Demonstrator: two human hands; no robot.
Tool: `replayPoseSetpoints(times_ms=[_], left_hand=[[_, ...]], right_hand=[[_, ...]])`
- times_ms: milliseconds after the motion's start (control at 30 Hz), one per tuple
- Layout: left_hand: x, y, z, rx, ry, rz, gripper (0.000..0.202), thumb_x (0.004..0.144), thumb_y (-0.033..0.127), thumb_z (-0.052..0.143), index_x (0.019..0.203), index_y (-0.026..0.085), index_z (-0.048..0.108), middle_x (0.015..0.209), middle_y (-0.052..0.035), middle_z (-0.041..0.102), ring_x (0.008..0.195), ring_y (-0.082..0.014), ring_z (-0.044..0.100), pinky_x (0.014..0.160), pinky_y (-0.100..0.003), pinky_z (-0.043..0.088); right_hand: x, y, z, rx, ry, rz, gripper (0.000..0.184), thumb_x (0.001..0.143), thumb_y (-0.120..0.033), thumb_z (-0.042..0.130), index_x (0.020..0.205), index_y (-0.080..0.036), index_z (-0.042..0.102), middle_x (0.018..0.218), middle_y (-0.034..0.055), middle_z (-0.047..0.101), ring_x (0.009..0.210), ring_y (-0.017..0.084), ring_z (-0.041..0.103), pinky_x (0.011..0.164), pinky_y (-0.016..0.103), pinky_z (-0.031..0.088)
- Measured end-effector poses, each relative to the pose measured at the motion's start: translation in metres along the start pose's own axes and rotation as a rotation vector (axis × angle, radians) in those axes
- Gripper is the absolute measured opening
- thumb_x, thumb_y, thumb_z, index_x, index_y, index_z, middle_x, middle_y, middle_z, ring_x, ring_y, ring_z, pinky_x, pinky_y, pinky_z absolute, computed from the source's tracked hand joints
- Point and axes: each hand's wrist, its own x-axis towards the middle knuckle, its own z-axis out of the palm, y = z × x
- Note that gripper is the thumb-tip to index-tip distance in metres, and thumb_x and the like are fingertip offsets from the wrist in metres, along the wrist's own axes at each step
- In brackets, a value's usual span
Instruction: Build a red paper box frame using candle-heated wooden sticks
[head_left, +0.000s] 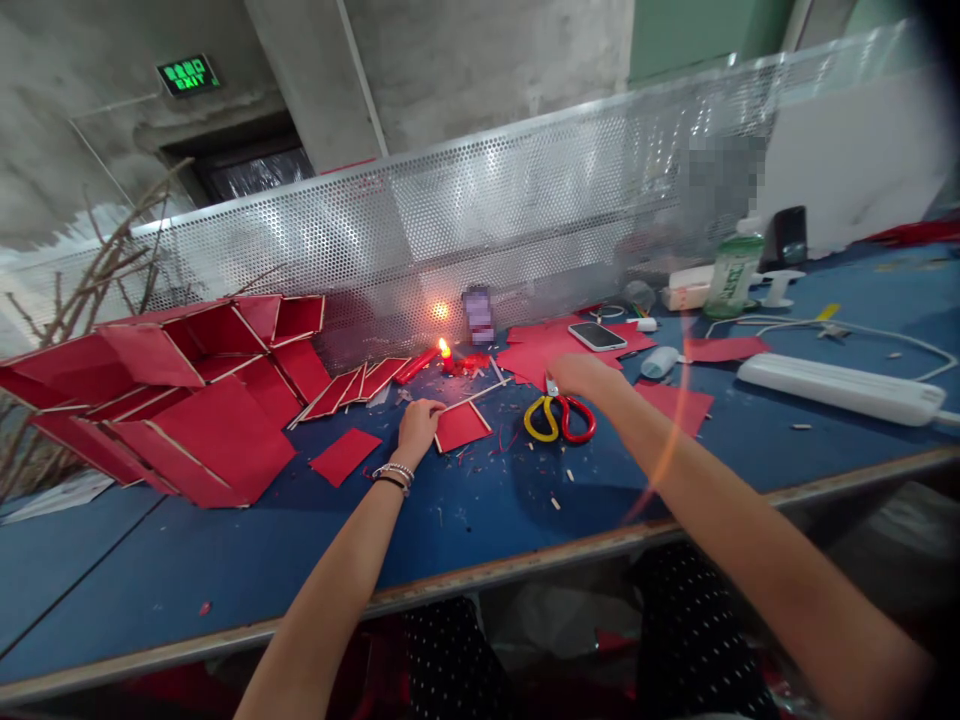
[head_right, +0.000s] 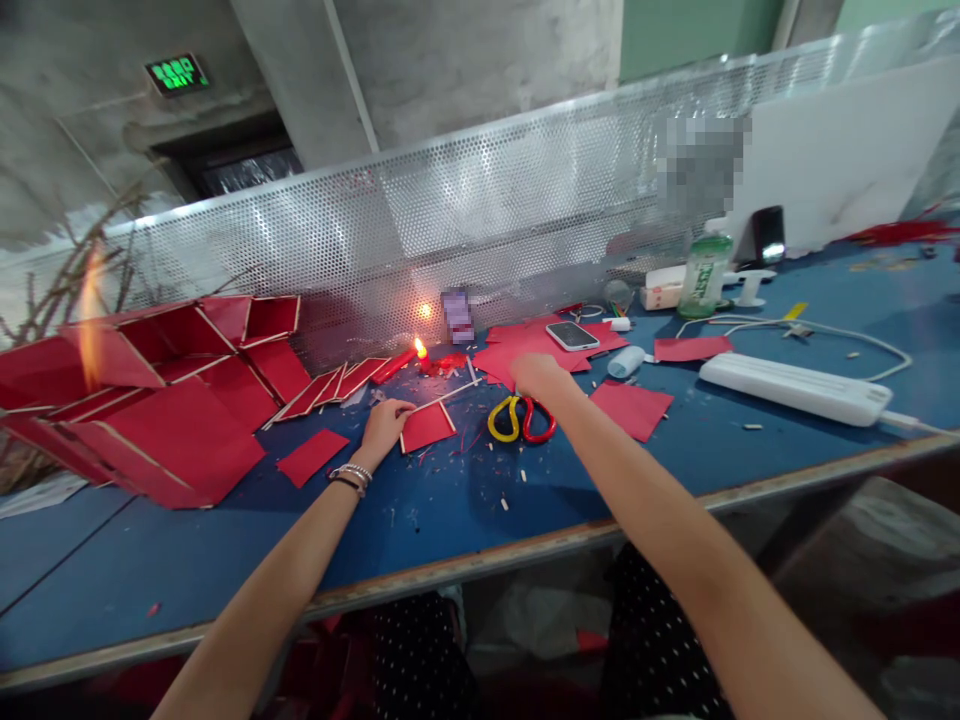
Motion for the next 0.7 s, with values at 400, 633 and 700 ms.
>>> replayPoseSetpoints(times_ms=[400,633,700], left_hand=[[-0.001,0.001,-0.002,0.003,-0.008,0.036,0.026,0.083,0.018,0.049,0.096,0.019,0.071,0.098,-0.0082,0.067,0.096,-0.0199,0.058,0.089,-0.031,0.043],[0.0,0.0,0.0,-0.003,0.0,0.045,0.025,0.082,0.017,0.049,0.094,0.019,0.071,0.1,-0.008,0.067,0.097,-0.019,0.058,0.089,-0.029,0.043],[0.0,0.0,0.0,-0.014,0.001,0.05,0.025,0.083,0.017,0.049,0.096,0.02,0.071,0.1,-0.0068,0.067,0.097,-0.0179,0.058,0.09,-0.028,0.042]], right_hand=[[-0.046,0.009,-0.011,-0.349,-0.236,-0.857,0.051,0.07,-0.001,0.048,0.115,-0.023,0.058,0.113,0.0102,0.058,0.105,0.019,0.051,0.086,0.031,0.037],[-0.017,-0.042,-0.034,0.165,0.225,-0.691,0.039,0.064,-0.016,0.061,0.102,-0.019,0.055,0.101,0.0091,0.056,0.092,0.023,0.053,0.079,0.035,0.043],[-0.001,-0.069,-0.04,0.466,0.463,-0.682,0.037,0.068,-0.018,0.059,0.104,-0.022,0.051,0.101,0.0066,0.055,0.089,0.021,0.053,0.076,0.036,0.045]])
